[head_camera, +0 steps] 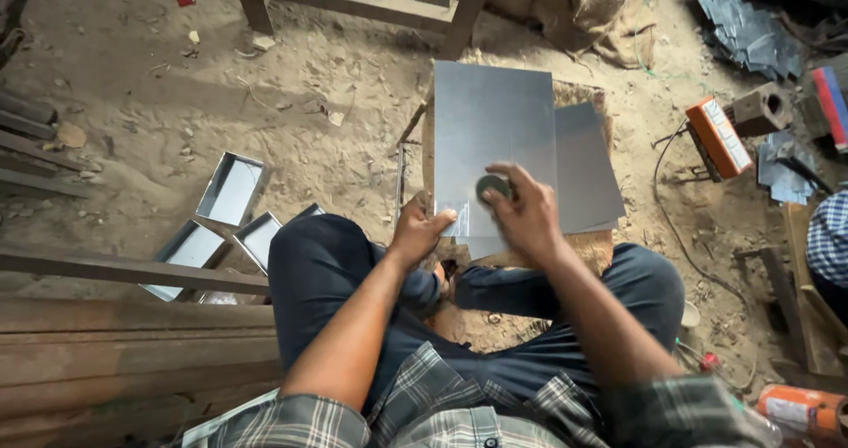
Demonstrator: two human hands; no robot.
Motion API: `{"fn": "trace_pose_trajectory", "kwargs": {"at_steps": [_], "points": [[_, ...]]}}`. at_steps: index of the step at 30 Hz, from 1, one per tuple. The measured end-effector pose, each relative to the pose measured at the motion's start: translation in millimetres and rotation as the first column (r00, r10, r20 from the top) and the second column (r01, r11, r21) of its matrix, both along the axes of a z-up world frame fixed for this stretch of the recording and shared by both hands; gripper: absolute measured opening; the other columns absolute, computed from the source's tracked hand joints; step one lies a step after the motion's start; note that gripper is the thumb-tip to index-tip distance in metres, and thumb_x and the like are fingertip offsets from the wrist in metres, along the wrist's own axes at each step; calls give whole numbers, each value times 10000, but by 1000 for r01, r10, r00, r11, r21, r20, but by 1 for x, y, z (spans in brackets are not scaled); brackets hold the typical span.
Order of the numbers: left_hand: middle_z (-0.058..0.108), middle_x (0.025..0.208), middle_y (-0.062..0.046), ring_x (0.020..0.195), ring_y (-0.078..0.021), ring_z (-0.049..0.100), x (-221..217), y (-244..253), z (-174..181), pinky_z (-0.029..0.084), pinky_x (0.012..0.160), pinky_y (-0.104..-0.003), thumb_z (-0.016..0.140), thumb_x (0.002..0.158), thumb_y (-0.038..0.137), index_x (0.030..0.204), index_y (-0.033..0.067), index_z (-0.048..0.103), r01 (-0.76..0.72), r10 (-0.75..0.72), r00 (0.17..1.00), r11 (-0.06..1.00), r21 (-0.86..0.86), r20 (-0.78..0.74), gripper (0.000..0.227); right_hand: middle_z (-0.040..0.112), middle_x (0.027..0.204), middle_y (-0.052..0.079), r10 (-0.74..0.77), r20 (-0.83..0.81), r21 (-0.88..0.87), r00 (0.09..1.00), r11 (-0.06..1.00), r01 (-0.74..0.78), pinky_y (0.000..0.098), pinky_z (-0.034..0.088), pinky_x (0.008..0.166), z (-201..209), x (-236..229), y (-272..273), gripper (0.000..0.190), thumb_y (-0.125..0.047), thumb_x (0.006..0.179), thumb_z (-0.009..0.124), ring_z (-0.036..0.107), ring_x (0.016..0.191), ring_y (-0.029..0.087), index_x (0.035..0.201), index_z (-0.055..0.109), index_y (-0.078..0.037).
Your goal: The person sits cross-legged on the ground and uses a green sanding disc to manually sand the surface of a rectangular metal sheet. They repeatedly rub the disc across the sheet, occasionally lifting and repositioning it to work on different areas.
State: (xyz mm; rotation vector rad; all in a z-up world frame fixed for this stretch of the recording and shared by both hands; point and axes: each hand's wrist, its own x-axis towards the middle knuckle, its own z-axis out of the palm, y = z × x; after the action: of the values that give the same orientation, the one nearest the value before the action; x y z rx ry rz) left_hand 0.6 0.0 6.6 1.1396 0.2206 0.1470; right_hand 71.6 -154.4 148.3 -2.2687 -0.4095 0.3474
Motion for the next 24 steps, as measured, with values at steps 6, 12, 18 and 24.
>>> {"fn": "trace_pose_trajectory", "kwargs": {"at_steps": [6,12,18,24], "points": [[736,1038,-70,906,-138,691,-1,-1,6,574,802,-299,712,863,121,1225,-6,628,-20,21,998,1000,15,-60,393,758,960,129,438,132,-303,889,872,-385,394,594,760,31,30,20,222,-225,889,754,738,811,249,1065,755,-90],[641,926,-107,763,-195,578,0,-1,6,468,647,-376,717,851,112,1229,-12,617,15,-1,978,998,66,-210,411,760,966,106,543,176,-348,821,815,-464,449,540,878,9,22,55,207,-272,921,717,713,930,270,1014,759,-92],[671,935,-69,785,-150,607,0,-3,4,512,684,-332,724,836,108,1176,0,644,-23,24,990,1000,11,-136,365,765,993,82,593,204,-373,779,783,-498,459,522,942,6,30,44,201,-303,939,687,700,993,273,1030,772,-144],[711,1008,-25,867,-100,655,-2,-1,9,548,759,-285,726,838,133,1195,37,638,-9,4,998,997,-76,-68,381,764,1009,81,565,245,-422,788,794,-438,449,513,957,9,32,32,207,-306,928,707,689,1016,265,1022,772,-134]]}}
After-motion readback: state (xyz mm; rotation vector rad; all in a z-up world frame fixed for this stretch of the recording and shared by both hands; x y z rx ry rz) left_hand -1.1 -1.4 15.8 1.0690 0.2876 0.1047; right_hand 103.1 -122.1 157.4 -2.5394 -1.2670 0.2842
